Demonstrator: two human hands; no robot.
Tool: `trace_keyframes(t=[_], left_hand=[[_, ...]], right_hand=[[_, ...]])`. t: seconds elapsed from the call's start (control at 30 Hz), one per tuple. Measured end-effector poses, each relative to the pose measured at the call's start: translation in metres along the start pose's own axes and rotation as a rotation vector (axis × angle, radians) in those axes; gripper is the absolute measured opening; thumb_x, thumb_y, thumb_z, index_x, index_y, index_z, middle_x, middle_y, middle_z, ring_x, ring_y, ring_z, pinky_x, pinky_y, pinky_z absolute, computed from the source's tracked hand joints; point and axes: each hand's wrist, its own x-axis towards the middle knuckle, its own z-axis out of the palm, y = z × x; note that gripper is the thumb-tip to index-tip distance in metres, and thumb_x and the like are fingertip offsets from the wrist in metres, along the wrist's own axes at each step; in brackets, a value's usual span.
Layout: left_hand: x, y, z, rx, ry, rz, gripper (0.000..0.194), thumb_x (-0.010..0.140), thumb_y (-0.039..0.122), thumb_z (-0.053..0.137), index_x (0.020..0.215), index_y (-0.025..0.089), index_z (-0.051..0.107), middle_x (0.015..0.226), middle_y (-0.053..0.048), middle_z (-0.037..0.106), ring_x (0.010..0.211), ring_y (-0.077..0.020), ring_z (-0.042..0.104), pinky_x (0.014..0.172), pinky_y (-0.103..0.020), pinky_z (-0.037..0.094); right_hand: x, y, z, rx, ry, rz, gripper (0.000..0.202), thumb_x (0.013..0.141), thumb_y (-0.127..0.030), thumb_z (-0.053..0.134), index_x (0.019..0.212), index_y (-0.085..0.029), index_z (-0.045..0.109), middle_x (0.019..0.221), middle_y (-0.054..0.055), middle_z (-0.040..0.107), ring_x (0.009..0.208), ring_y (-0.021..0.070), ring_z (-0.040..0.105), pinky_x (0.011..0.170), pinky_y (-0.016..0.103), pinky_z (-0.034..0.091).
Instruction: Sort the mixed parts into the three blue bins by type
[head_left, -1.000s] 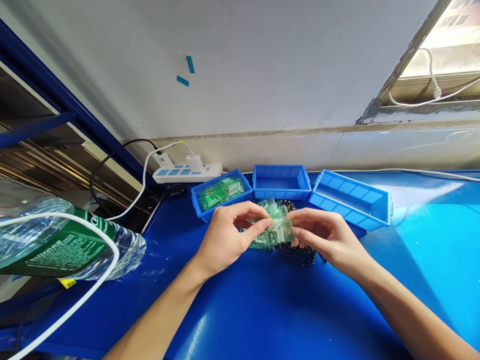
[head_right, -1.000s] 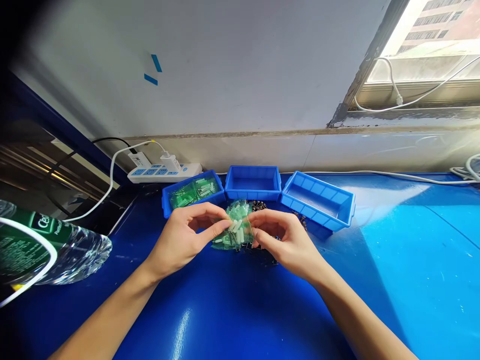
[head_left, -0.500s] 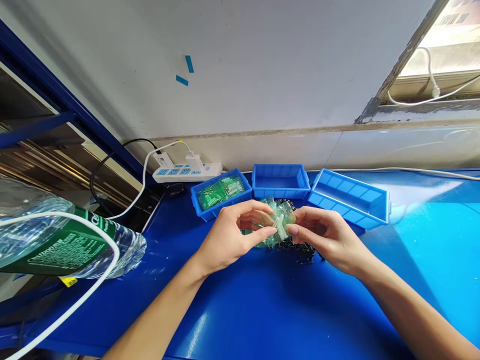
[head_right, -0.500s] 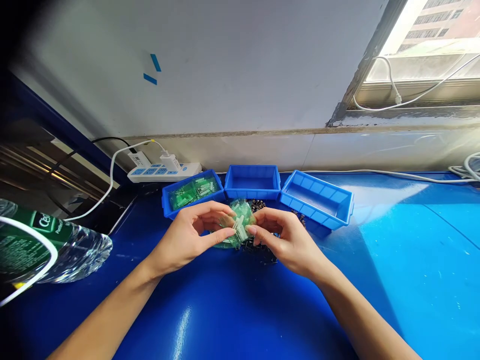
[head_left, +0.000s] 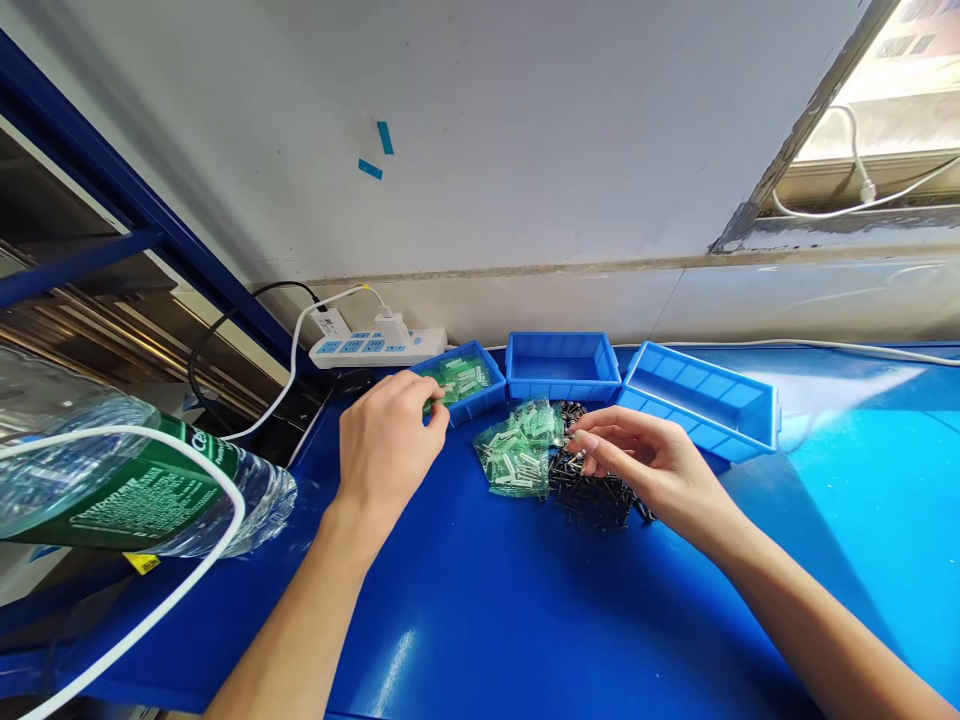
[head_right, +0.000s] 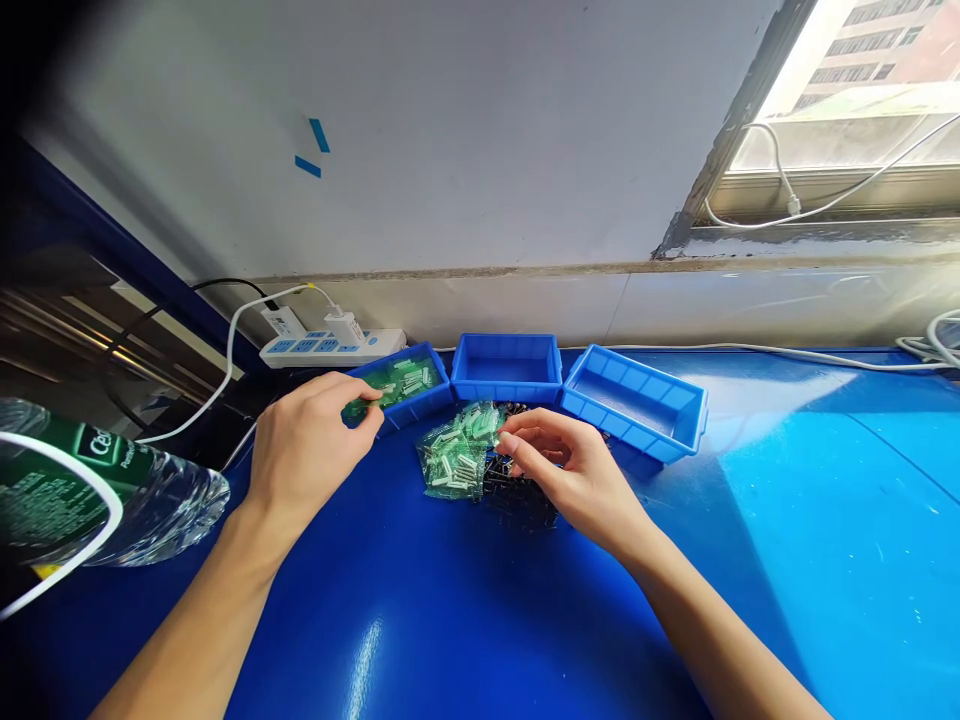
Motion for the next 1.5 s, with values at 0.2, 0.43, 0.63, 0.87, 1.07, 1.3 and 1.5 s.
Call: trace_keyframes(t=[0.2,0.43,0.63,0.87,1.07,1.3,1.5], left_hand=[[0.0,0.006,0.0,-0.034,-0.107,-0.062,0.018,0.09,0.039,0.069,0.084,0.025,0.077,0.089,-0.006,0.081,0.077,-0.031,0.076,0.061,-0.035,0.053],[-0.001,0.005,0.004,-0.012,-0.054,-0.027,0.022,0.099,0.027,0.057,0.093,0.023,0.077,0.106,-0.005,0.081,0.09,-0.0274,0.077,0.062,-0.031,0.054],[0.001,0.003,0.004,-0.107,-0.17,-0.023,0.021,0.091,0.018,0.062,0.106,0.022,0.077,0.108,-0.004,0.081,0.096,-0.0261,0.077,0.076,-0.031,0.06],[0.004,-0.011,0.003,-0.155,0.121,0.063,0.025,0.091,0.011,0.055,0.095,0.018,0.079,0.091,-0.004,0.082,0.076,-0.0219,0.078,0.071,-0.029,0.059],[0.008,-0.023,0.002,-0.12,0.266,0.087,0.027,0.093,0.012,0.054,0.093,0.019,0.08,0.092,-0.005,0.083,0.083,-0.0243,0.08,0.075,-0.029,0.06],[0.008,-0.019,0.001,-0.058,-0.148,-0.064,0.021,0.093,0.026,0.061,0.09,0.022,0.081,0.092,-0.004,0.083,0.077,-0.0264,0.078,0.065,-0.031,0.054],[0.006,-0.013,0.0,0.026,-0.085,-0.065,0.023,0.094,0.03,0.061,0.078,0.023,0.076,0.067,-0.002,0.074,0.058,-0.0221,0.068,0.052,-0.029,0.041]], right_hand=[[0.0,0.0,0.0,-0.018,-0.004,0.031,0.044,0.081,-0.064,0.075,0.089,-0.021,0.075,0.082,0.007,0.079,0.067,0.0197,0.071,0.068,0.034,0.062],[0.0,0.002,0.0,-0.001,-0.013,0.017,0.039,0.084,-0.059,0.075,0.089,-0.021,0.075,0.081,0.006,0.078,0.066,0.0179,0.07,0.067,0.031,0.061],[0.001,0.002,-0.001,0.01,-0.028,0.03,0.038,0.085,-0.059,0.074,0.09,-0.021,0.076,0.082,0.006,0.078,0.068,0.0179,0.071,0.067,0.029,0.06],[0.0,0.002,-0.002,0.008,-0.035,0.034,0.036,0.086,-0.057,0.074,0.09,-0.022,0.076,0.08,0.005,0.077,0.069,0.0179,0.071,0.068,0.028,0.06],[0.0,0.002,-0.001,-0.001,-0.028,0.05,0.041,0.085,-0.062,0.073,0.091,-0.021,0.076,0.083,0.006,0.078,0.071,0.0199,0.072,0.068,0.03,0.061],[0.0,0.002,-0.003,0.01,-0.024,0.061,0.04,0.085,-0.061,0.074,0.091,-0.022,0.077,0.083,0.006,0.078,0.07,0.0187,0.071,0.068,0.028,0.06],[0.001,0.001,-0.003,0.006,-0.039,0.071,0.039,0.087,-0.06,0.072,0.091,-0.022,0.077,0.083,0.006,0.077,0.07,0.0185,0.071,0.067,0.028,0.059]])
